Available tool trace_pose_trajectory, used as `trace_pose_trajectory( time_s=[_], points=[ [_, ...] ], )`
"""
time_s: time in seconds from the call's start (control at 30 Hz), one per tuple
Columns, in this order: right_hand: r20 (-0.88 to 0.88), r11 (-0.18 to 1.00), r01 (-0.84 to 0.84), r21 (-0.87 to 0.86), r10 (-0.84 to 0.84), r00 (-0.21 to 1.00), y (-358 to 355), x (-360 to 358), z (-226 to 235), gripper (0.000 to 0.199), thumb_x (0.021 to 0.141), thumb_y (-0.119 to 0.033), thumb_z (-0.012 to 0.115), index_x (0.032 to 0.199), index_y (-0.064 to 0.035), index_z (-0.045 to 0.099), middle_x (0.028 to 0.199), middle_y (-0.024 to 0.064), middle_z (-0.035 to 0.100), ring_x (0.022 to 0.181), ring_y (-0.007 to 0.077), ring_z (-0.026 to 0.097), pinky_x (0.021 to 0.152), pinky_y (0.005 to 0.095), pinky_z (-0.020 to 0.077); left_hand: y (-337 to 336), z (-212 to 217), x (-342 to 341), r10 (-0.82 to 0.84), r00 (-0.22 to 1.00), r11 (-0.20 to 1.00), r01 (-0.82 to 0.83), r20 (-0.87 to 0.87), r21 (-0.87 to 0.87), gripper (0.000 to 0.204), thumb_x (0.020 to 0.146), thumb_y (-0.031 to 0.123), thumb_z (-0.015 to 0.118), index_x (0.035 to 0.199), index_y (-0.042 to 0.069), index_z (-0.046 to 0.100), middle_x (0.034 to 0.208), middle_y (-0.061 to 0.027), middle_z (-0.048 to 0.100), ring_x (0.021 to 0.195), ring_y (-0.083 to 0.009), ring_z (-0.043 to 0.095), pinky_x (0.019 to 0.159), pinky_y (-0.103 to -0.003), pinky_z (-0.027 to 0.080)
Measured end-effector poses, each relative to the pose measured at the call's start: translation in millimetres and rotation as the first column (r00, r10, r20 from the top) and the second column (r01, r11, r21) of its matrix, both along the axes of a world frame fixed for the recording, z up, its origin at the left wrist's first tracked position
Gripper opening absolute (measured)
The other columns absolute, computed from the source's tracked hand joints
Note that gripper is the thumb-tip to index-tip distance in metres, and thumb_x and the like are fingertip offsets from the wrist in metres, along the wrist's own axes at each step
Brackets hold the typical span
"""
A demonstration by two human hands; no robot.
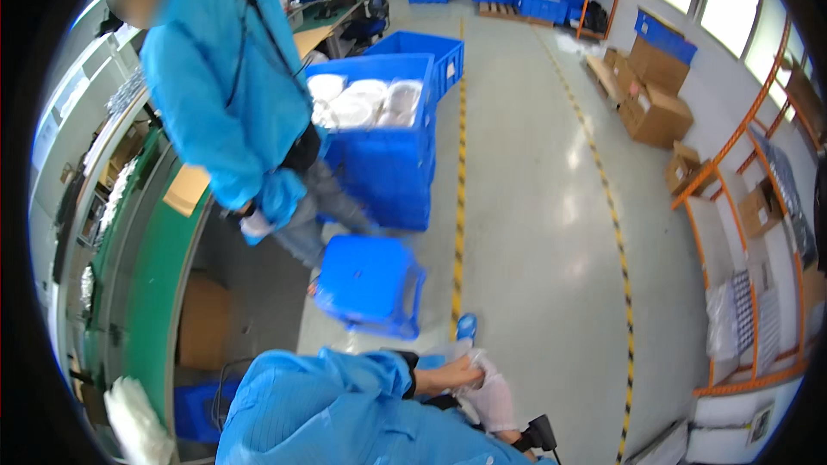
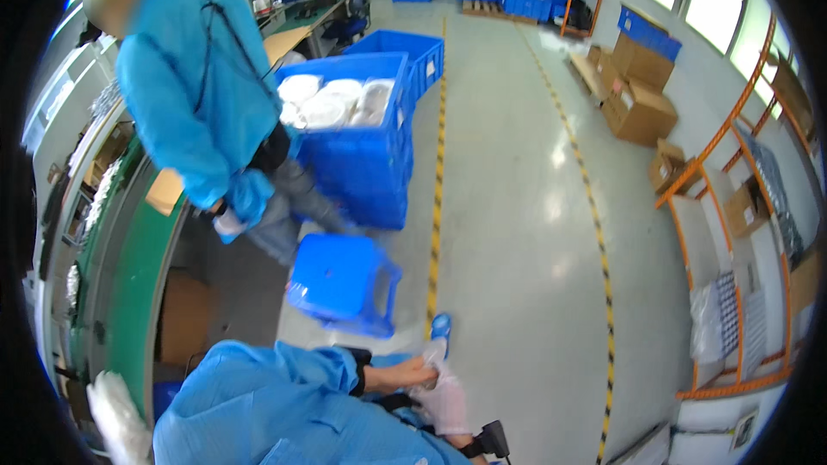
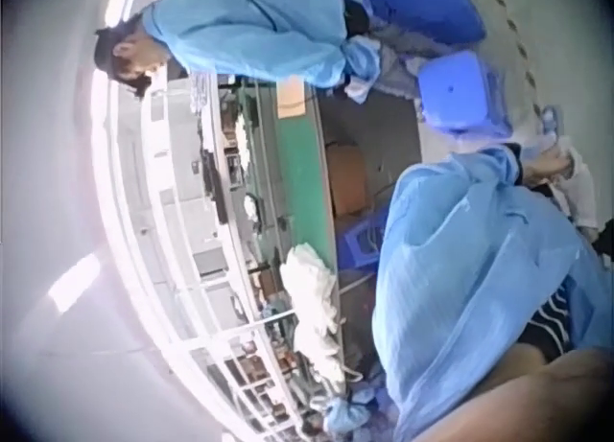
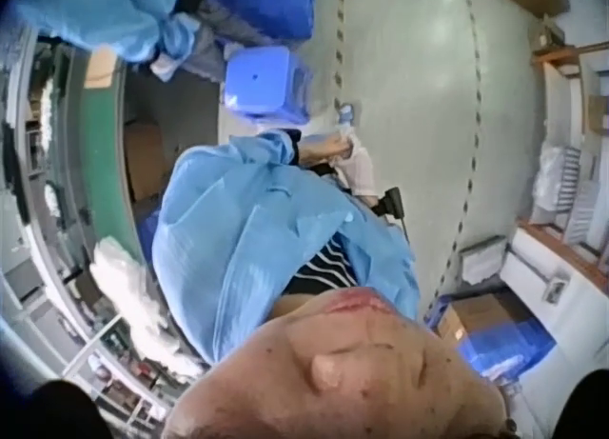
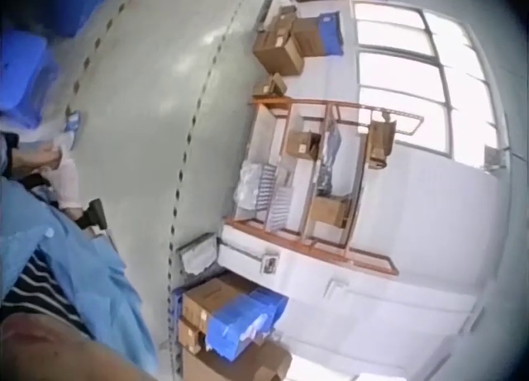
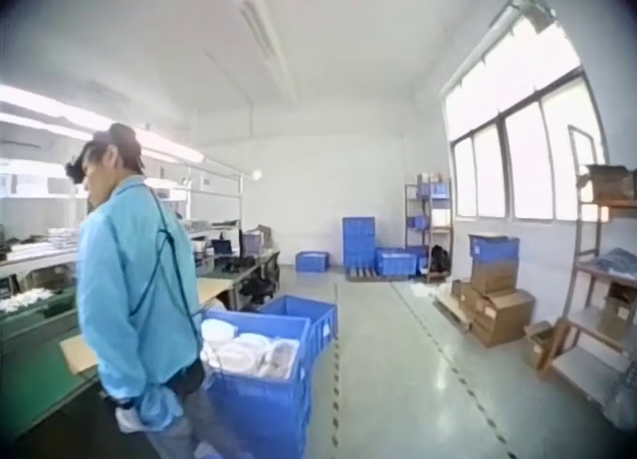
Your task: The person is wrapping white U-shaped plastic products with bubble wrap and placing them into a blue crate in a factory setting.
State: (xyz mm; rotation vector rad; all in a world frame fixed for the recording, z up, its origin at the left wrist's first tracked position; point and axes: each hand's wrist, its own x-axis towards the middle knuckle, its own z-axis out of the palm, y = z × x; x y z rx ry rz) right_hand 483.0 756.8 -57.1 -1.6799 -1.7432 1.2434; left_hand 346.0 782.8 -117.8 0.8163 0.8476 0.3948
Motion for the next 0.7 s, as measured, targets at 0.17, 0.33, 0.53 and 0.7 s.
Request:
trace_pose_trajectory(
  time_s=[0.17, 0.33, 0.53, 0.7],
  points=[
    [-0.029, 0.984, -0.162, 0.077, 0.165, 0.986, 156, 16, -5, 0.059, 0.061, -0.026, 0.079, 0.108, -0.0048, 0.05, 0.093, 0.0188, 0.061, 0.087, 0.0344, 0.06, 0.072, 0.039, 0.0496, 135, -37, 26, 0.103, 0.995, 0.988, -0.103, 0.006, 0.112, 0.041, 0.092, 0.025, 0.048, 0.128, 0.009, 0.038, 0.114, -0.0033, 0.05, 0.107, -0.0127, 0.045, 0.092, -0.03, 0.037],
    [0.225, 0.955, -0.255, 0.148, 0.219, 0.949, 330, 20, 21, 0.051, 0.068, -0.028, 0.074, 0.105, -0.0039, 0.048, 0.089, 0.0181, 0.062, 0.08, 0.0368, 0.061, 0.067, 0.041, 0.0495, 291, 28, 30, 0.27, 0.963, 0.935, -0.26, -0.009, 0.241, 0.05, 0.092, 0.033, 0.048, 0.132, 0.008, 0.032, 0.12, -0.0049, 0.047, 0.11, -0.0149, 0.045, 0.093, -0.029, 0.038],
    [-0.186, 0.996, 0.044, 0.076, -0.029, 0.982, 510, 47, -55, 0.039, 0.075, -0.021, 0.068, 0.104, -0.0016, 0.05, 0.086, 0.013, 0.062, 0.077, 0.0245, 0.062, 0.065, 0.0342, 0.0495, 461, 45, 39, 0.277, 0.959, 0.955, -0.268, -0.064, 0.125, 0.072, 0.088, 0.052, 0.046, 0.142, 0.014, 0.016, 0.136, -0.0137, 0.034, 0.112, -0.0282, 0.048, 0.07, -0.035, 0.053],
    [-0.391, 0.967, 0.249, 0.048, -0.212, 0.896, 720, 132, -103, 0.035, 0.077, -0.009, 0.064, 0.11, -0.0025, 0.052, 0.09, 0.0067, 0.059, 0.078, 0.0168, 0.059, 0.064, 0.0294, 0.0501, 616, 37, 53, 0.366, 0.931, 0.93, -0.365, 0.007, -0.039, 0.064, 0.09, 0.047, 0.046, 0.137, 0.006, 0.029, 0.129, -0.0093, 0.039, 0.103, -0.019, 0.052, 0.079, -0.03, 0.047]
  ],
)
